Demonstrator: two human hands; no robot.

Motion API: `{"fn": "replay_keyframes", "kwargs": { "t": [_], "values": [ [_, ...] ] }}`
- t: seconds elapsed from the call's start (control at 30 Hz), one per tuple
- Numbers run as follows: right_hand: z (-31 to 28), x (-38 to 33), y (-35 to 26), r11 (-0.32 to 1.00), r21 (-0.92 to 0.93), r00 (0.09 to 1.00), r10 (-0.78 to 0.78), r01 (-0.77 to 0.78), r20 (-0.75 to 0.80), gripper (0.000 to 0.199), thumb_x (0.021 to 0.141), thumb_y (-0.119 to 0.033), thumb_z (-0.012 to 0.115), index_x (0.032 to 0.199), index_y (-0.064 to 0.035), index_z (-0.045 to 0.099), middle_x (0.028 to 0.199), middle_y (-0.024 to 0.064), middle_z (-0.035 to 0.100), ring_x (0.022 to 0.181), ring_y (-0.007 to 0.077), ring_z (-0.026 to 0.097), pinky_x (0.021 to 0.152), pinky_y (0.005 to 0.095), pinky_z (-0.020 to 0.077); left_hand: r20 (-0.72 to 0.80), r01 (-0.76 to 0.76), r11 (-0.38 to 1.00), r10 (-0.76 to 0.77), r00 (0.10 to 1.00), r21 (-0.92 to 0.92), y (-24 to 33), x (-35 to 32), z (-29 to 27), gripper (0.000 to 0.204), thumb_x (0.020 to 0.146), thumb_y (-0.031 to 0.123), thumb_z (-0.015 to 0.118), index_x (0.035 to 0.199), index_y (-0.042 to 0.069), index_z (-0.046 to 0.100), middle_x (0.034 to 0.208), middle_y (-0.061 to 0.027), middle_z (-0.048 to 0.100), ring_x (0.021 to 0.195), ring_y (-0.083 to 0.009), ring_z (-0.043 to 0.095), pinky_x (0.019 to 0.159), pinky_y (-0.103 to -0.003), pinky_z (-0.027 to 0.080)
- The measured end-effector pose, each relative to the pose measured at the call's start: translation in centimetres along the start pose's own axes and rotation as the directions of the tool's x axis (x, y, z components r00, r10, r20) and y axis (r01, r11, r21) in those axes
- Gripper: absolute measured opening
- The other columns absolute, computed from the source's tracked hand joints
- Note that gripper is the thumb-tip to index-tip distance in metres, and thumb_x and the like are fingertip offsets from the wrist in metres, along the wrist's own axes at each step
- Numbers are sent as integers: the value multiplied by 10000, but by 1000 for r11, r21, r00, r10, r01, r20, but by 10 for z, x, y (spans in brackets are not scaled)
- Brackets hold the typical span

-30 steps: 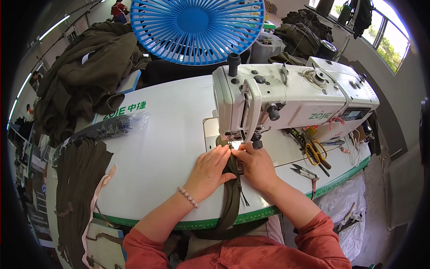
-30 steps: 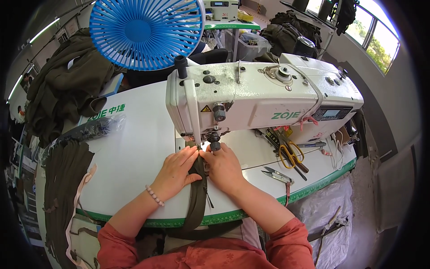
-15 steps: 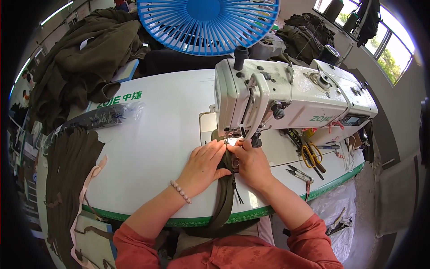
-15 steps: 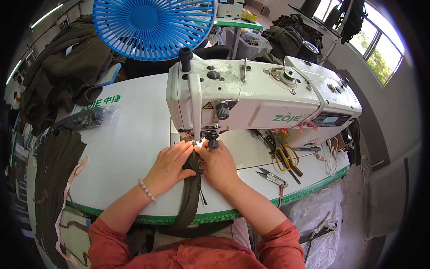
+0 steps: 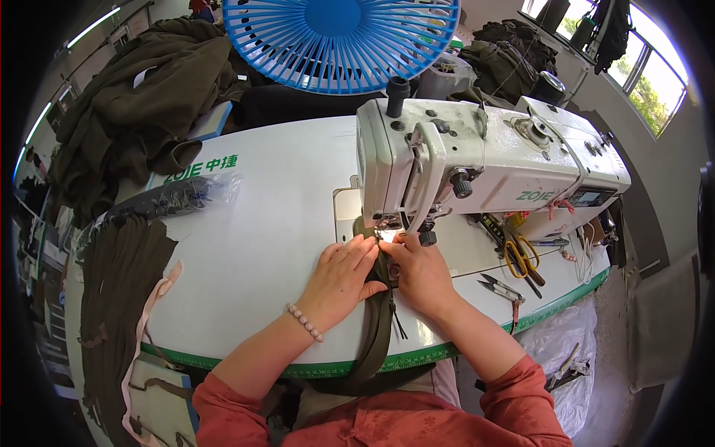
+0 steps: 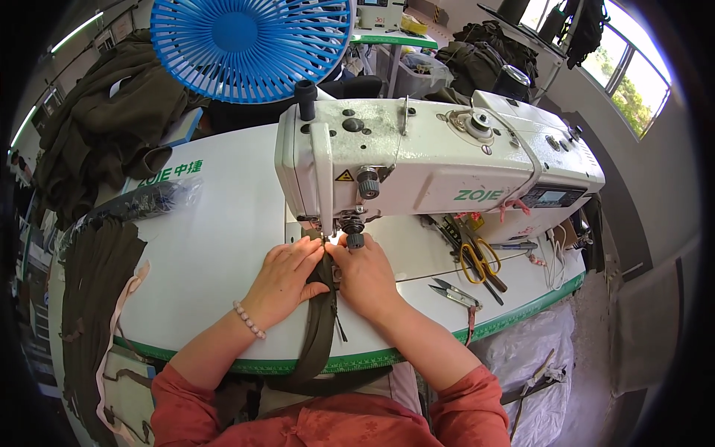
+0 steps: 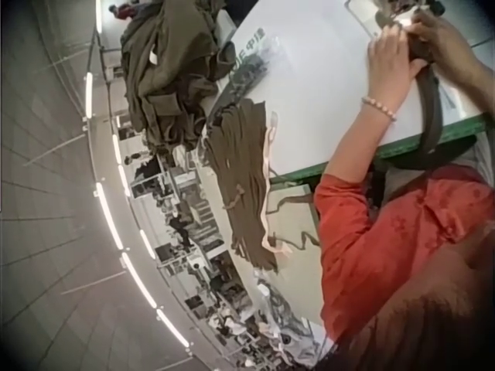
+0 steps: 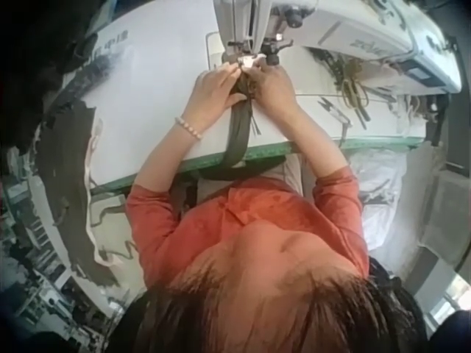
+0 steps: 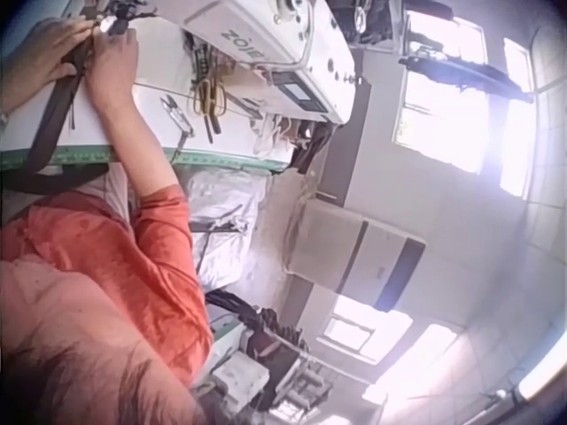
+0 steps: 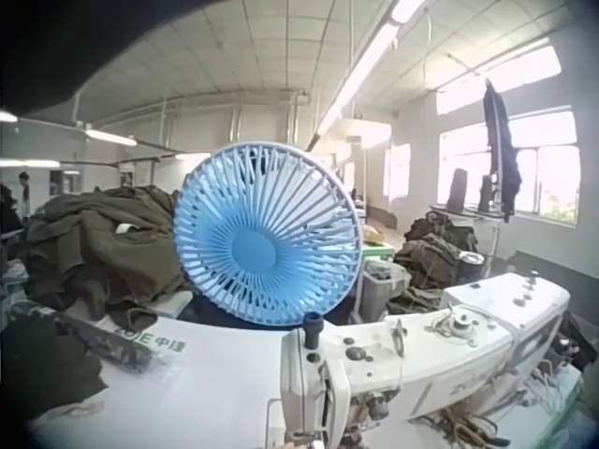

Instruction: Sewing fabric straps using an industrial sewing machine.

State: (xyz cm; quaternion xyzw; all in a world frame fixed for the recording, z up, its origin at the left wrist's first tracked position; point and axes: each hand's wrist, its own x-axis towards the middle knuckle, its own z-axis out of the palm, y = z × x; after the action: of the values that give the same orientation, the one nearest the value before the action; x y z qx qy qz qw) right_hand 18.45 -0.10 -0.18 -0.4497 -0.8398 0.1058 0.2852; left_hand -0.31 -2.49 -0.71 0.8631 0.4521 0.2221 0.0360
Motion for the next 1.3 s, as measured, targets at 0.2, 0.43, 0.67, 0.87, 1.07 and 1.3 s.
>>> {"fn": "replay_keyframes", "kwargs": {
  "t": [0.2, 0.43, 0.67, 0.87, 1.07, 1.3],
  "values": [
    [-1, 0, 2, 1000, -15, 1000, -8, 8, -6, 424, 724, 13, 606, 1126, -120, 620, 1054, 96, 552, 784, 333, 571, 720, 433, 474, 3, -3, 1000, 3, 1000, 0, 0, 3, 0, 589, 829, 346, 663, 1287, 29, 470, 1356, -108, 471, 1288, -276, 421, 1058, -432, 323],
    [-1, 1, 3, 998, -51, 999, -36, 35, -15, 433, 723, 7, 607, 1137, -120, 613, 1056, 108, 551, 802, 333, 570, 727, 430, 473, 7, 0, 1000, 0, 1000, -5, -1, 3, 0, 590, 833, 355, 658, 1287, 29, 471, 1355, -108, 478, 1294, -274, 419, 1063, -436, 315],
    [-5, 3, -3, 999, -26, 1000, 20, -20, 5, 356, 721, 2, 576, 1069, -50, 630, 1003, 87, 613, 932, 306, 547, 812, 408, 448, 8, 4, 1000, -4, 1000, 7, -1, 4, 1, 585, 841, 360, 651, 1289, 32, 469, 1359, -107, 476, 1298, -270, 416, 1069, -436, 306],
    [-3, 2, 0, 1000, -27, 1000, 6, -6, -4, 366, 718, 9, 578, 1076, -52, 624, 987, 90, 607, 933, 312, 545, 813, 410, 450, 1, 4, 1000, -4, 1000, 13, -4, 7, 2, 581, 843, 358, 650, 1292, 37, 469, 1363, -107, 474, 1300, -268, 415, 1072, -435, 300],
    [-2, -1, 1, 1000, 11, 999, -4, 4, 32, 438, 736, 30, 571, 1147, -114, 619, 1037, 102, 556, 827, 331, 559, 723, 419, 464, -2, 9, 1000, -9, 1000, 7, -5, 5, 1, 574, 846, 351, 650, 1295, 42, 467, 1369, -107, 469, 1308, -268, 408, 1072, -434, 299],
    [1, -2, -3, 1000, 14, 1000, 14, -14, 21, 380, 720, 13, 582, 1092, -59, 611, 997, 106, 589, 961, 320, 533, 834, 417, 453, -32, 10, 999, -9, 999, 32, -8, 4, 6, 566, 844, 357, 660, 1272, 32, 483, 1365, -104, 474, 1302, -250, 414, 1055, -420, 314]
  ]
}}
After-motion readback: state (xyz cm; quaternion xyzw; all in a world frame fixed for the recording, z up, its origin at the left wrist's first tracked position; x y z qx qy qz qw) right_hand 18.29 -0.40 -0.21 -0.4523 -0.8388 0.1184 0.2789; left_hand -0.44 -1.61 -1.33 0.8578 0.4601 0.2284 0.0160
